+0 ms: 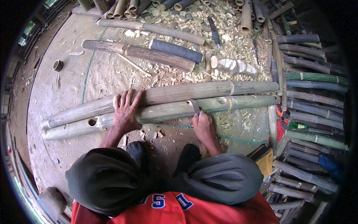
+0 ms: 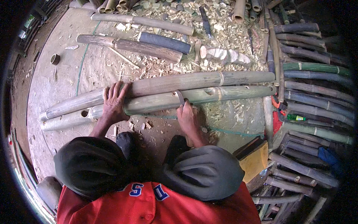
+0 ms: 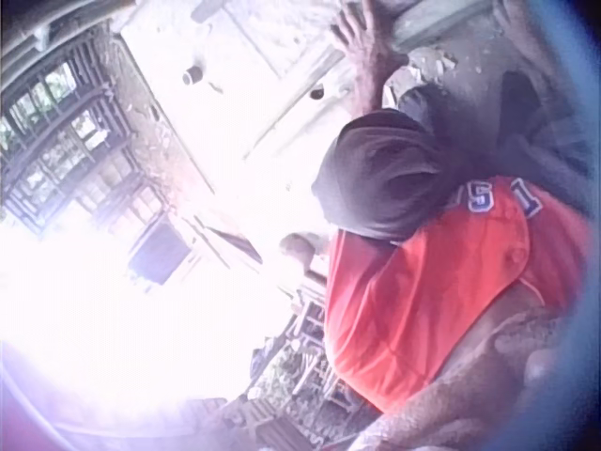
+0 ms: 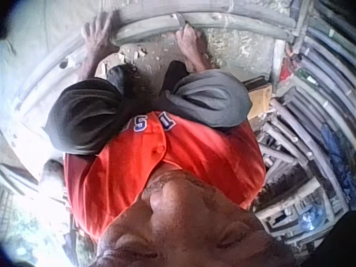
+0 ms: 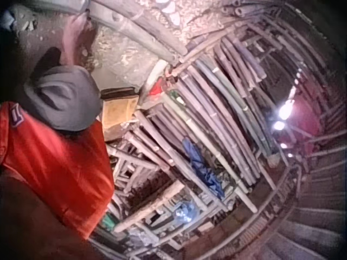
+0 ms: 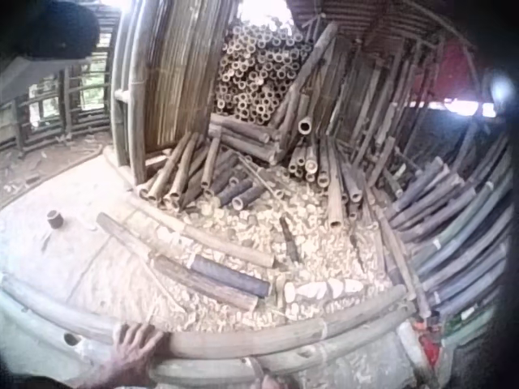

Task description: The person carves and smooths bamboo poles using a knife and a piece of wood as a mallet. They carve holes into the bamboo and use sandpaper to smooth the surface of the poles.

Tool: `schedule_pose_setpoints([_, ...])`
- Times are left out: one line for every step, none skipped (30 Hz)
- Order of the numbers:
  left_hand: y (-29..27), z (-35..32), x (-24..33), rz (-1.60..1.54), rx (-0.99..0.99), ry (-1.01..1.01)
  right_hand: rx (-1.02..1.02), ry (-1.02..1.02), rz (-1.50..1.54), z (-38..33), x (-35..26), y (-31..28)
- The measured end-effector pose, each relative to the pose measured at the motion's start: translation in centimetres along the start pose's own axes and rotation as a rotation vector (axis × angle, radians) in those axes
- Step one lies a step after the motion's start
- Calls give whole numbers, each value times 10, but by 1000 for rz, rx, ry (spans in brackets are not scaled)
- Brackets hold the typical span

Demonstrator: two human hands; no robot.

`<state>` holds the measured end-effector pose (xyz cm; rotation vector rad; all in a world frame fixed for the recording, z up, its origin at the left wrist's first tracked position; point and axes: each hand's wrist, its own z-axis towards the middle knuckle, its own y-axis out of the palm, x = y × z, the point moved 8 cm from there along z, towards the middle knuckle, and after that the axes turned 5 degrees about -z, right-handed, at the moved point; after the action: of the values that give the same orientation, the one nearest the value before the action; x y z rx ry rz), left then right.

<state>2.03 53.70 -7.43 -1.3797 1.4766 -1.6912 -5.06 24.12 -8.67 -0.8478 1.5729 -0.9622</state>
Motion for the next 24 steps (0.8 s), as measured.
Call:
schedule_pose_setpoints([-1, 2, 1, 0, 4, 16, -4, -16, 23, 2, 8, -5])
schedule_pose_setpoints([2, 4, 4, -9, 7, 30, -14, -31, 37, 3, 18, -12])
schedule_pose_setpoints([3, -1, 0, -5, -27, -5, -121, 122, 134, 7, 18, -15])
schedule_pose_setpoints([2, -2, -4, -17, -4, 2, -252, 313, 262, 6, 23, -25])
schedule_pose_setpoints([0, -6, -6, -30, 16, 11, -240, 282, 310, 11, 26, -45])
schedule_pose_setpoints([0, -5, -4, -48, 35, 33, -217, 261, 353, 13, 38, -69])
schedule_pose_setpoints([2, -1, 4, -68, 49, 68, -137, 188, 394, 13, 53, -106])
schedule_pose_setpoints([5, -2, 5, -75, 47, 70, -70, 98, 451, 12, 61, -129])
schedule_pose_setpoints([6, -4, -3, -67, 54, 58, -46, 172, 521, 15, 49, -145])
schedule_pose_setpoints([7, -5, -8, -60, 61, 44, -23, 244, 590, 17, 36, -169])
schedule_pose_setpoints([7, -8, -6, -71, 75, 50, 9, 330, 661, 9, 31, -184])
schedule_pose_setpoints([6, -5, -7, -68, 76, 40, 12, 319, 638, 6, 34, -188])
schedule_pose_setpoints([6, -5, -8, -65, 79, 30, 10, 305, 614, 6, 40, -189])
schedule_pose_setpoints([8, -3, -4, -67, 87, 29, 19, 293, 585, 4, 50, -192])
schedule_pose_setpoints([9, -4, -4, -52, 60, 17, 5, 285, 553, 3, 67, -177])
schedule_pose_setpoints([10, -1, -2, -36, 61, 17, -11, 292, 549, 1, 84, -160])
schedule_pose_setpoints([11, 1, 2, -31, 61, 17, -29, 302, 533, -5, 98, -147])
schedule_pose_setpoints([10, 1, 5, -2, 55, 7, -57, 307, 541, -9, 108, -127])
schedule_pose_setpoints([11, 2, 8, 9, 11, -19, -84, 322, 504, -10, 119, -107])
schedule_pose_setpoints([13, 8, 17, -9, -1, -15, -90, 350, 445, -14, 123, -101])
schedule_pose_setpoints([13, 13, 25, -10, -14, -19, -96, 294, 308, -15, 123, -92])
schedule_pose_setpoints([15, 18, 33, -13, -27, -23, -88, 257, 321, -11, 123, -84])
schedule_pose_setpoints([12, 19, 37, 6, -24, -36, -88, 207, 346, -4, 118, -73])
schedule_pose_setpoints([14, 23, 41, 17, -26, -45, -88, 165, 365, 2, 120, -64])
